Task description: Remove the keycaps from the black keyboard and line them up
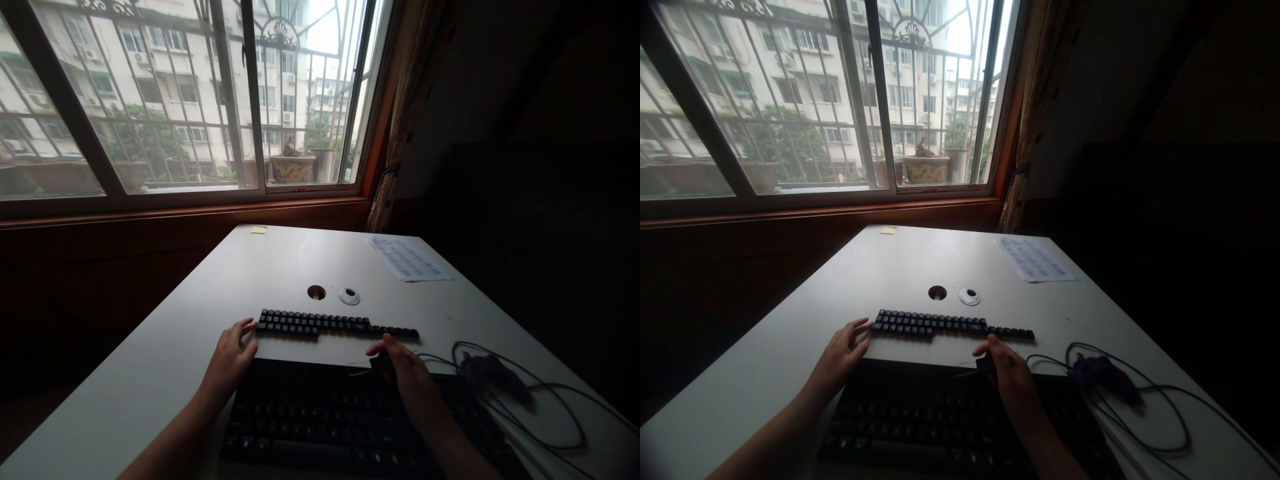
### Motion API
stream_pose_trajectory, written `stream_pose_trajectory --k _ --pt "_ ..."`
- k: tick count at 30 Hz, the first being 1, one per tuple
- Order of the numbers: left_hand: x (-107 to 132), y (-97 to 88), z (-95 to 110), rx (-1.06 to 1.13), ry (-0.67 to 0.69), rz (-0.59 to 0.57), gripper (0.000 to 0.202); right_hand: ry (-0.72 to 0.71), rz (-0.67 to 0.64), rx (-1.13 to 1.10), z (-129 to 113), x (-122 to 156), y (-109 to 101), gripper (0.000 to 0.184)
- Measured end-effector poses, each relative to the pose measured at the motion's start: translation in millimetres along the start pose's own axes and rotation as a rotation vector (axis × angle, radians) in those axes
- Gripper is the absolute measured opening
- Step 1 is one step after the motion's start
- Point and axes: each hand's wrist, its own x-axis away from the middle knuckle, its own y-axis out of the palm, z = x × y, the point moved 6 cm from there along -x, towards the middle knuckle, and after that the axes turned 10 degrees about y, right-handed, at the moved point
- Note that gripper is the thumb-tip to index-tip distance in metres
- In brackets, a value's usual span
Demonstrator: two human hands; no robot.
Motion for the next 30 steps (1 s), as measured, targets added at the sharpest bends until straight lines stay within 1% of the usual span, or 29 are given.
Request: stream_pose_trajectory --k 6,10,16,24,30 --pt "0.3 -1.7 6.4 -0.003 0.001 -0.018 0.046 -0.017 -0.019 0.020 -2.2 2.2 0.4 0.052" --pt "0.1 -2.0 6.7 -0.010 0.007 -0.011 0.046 -0.018 -0.026 0.024 -2.7 2.3 1.2 0.052" --pt "-0.3 -1.0 7.1 -0.030 0.011 -0.040 0.048 -0.014 -0.073 0.026 0.1 0.7 4.8 0.052" --pt "-0.3 -0.7 6.8 -0.040 0.013 -0.029 0.048 -0.006 -0.085 0.049 0.2 1.1 6.0 0.055" --pt "-0.2 -0.3 7.6 -0.051 0.038 -0.018 0.047 -0.026 -0.088 0.062 -0.5 0.6 6.6 0.054"
